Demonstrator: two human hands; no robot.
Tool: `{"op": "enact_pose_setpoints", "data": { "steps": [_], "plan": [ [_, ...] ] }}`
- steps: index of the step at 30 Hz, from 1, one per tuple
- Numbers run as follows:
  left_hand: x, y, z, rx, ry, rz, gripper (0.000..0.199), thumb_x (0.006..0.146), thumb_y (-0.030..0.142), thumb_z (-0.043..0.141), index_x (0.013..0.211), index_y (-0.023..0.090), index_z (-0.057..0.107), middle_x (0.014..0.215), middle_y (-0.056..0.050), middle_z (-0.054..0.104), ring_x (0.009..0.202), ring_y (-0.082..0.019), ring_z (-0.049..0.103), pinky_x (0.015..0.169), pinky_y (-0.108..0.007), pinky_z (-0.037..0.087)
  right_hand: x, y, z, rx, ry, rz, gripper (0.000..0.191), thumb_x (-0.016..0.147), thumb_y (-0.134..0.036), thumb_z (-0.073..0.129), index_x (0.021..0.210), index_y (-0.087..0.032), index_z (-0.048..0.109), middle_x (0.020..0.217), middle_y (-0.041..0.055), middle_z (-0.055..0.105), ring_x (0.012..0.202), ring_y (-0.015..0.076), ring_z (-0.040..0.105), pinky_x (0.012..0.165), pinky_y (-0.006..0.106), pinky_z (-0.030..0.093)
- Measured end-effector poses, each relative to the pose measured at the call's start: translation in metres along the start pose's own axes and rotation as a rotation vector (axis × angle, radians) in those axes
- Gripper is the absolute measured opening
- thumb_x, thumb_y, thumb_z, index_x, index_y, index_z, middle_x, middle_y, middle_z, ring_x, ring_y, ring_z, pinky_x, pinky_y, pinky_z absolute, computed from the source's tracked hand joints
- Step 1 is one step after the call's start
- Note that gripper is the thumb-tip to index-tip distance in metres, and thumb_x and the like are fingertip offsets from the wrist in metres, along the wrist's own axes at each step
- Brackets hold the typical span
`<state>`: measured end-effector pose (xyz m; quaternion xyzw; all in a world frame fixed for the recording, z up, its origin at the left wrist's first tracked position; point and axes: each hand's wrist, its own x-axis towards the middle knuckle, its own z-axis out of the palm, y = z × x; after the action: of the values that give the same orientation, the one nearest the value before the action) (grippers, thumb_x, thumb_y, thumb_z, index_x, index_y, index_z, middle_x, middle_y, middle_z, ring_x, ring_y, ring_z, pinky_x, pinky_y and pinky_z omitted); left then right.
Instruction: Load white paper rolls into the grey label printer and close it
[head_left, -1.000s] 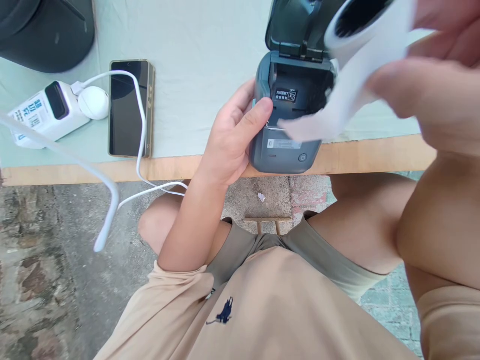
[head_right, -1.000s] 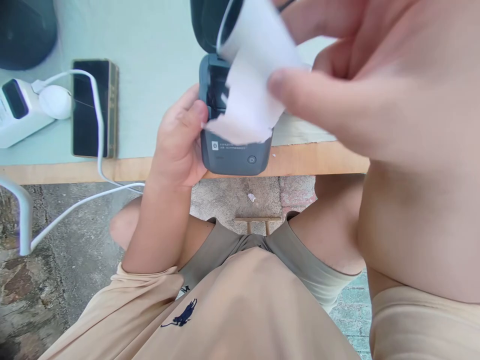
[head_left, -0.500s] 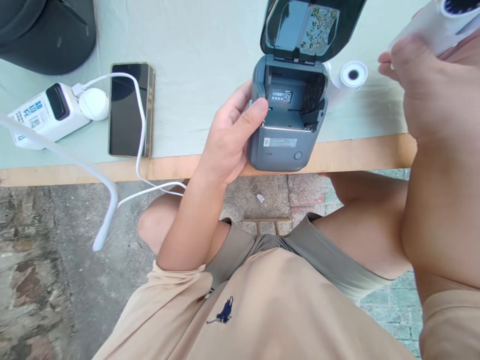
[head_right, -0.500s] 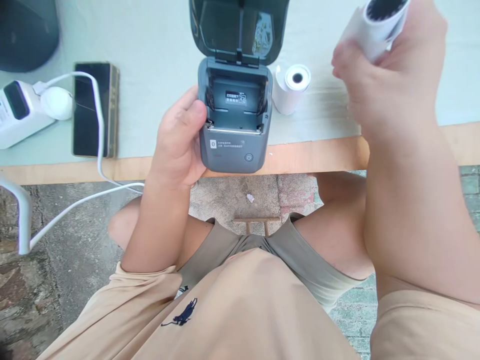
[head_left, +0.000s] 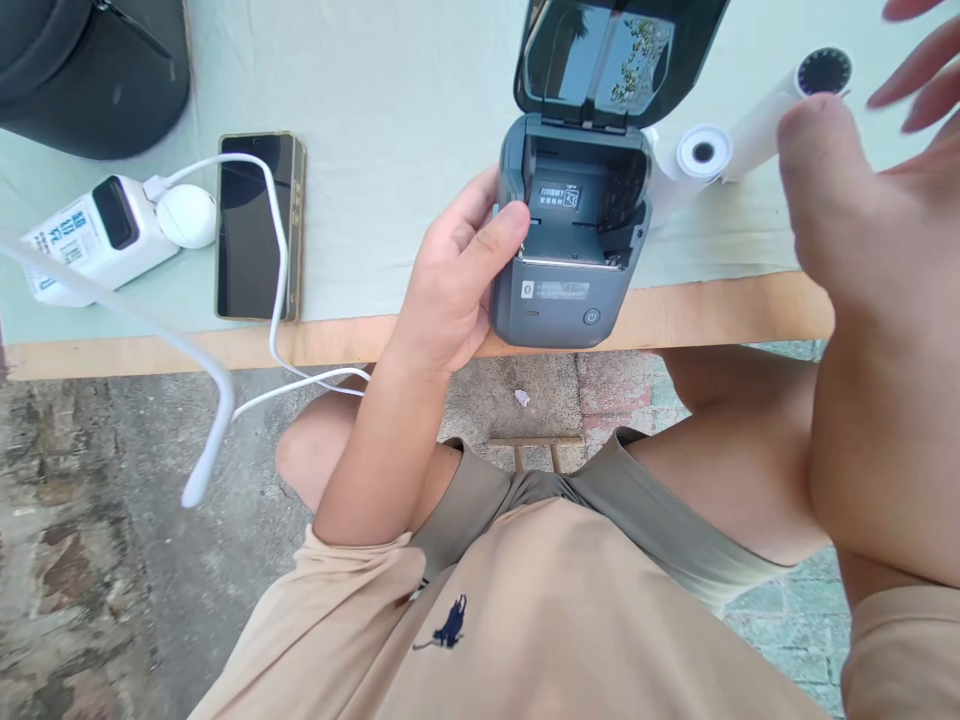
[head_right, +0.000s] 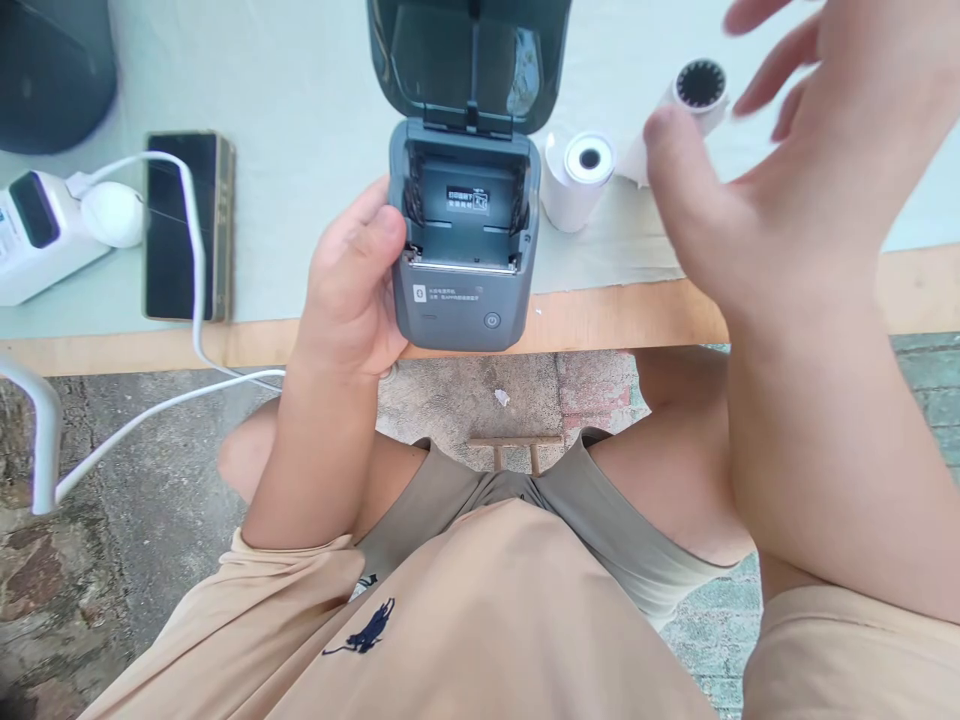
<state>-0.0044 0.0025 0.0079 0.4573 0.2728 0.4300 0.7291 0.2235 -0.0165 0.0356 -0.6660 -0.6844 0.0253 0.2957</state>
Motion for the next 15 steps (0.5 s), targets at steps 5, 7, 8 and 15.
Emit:
{"op": "enact_pose_setpoints", "data": {
  "steps": [5,7,8,15],
  "plan": [
    [0.001,-0.001,0.001,0.025,-0.010,0.010,0.025,0.082,0.032,0.042,0.098,0.018,0.055,0.098,-0.004,0.062,0.109,-0.021,0.054,0.091,-0.033,0.046,-0.006,-0.023,0.011,-0.116,-0.286,-0.087,0.056,0.068,-0.039,0.052,0.121,-0.028,0.036,0.116,0.0074,0.038,0.092,0.0142,0.049,0.060,0.024,0.041],
    [0.001,0.000,0.001,0.031,-0.036,0.028,0.027,0.085,0.028,0.035,0.100,0.015,0.053,0.093,-0.004,0.061,0.111,-0.020,0.052,0.095,-0.034,0.044,-0.005,-0.025,0.019,-0.116,-0.360,-0.067,0.060,0.070,-0.037,0.050,0.126,-0.033,0.028,0.113,0.0075,0.038,0.096,0.0152,0.048,0.065,0.026,0.044],
    [0.001,0.000,0.001,0.031,-0.050,0.034,0.028,0.086,0.026,0.033,0.101,0.014,0.052,0.092,-0.004,0.061,0.112,-0.019,0.051,0.096,-0.035,0.043,-0.005,-0.024,0.022,-0.114,-0.364,-0.066,0.060,0.071,-0.036,0.050,0.126,-0.035,0.026,0.110,0.0071,0.039,0.095,0.0151,0.048,0.067,0.028,0.045],
    [0.000,-0.001,-0.001,0.017,-0.031,0.035,0.024,0.084,0.027,0.039,0.100,0.016,0.053,0.098,-0.005,0.061,0.106,-0.019,0.055,0.091,-0.031,0.046,-0.003,-0.015,0.020,0.233,-0.151,-0.004,0.054,0.072,-0.028,0.053,0.122,-0.028,0.033,0.097,-0.0014,0.049,0.059,-0.0035,0.044,0.056,0.014,0.037]
  ]
}}
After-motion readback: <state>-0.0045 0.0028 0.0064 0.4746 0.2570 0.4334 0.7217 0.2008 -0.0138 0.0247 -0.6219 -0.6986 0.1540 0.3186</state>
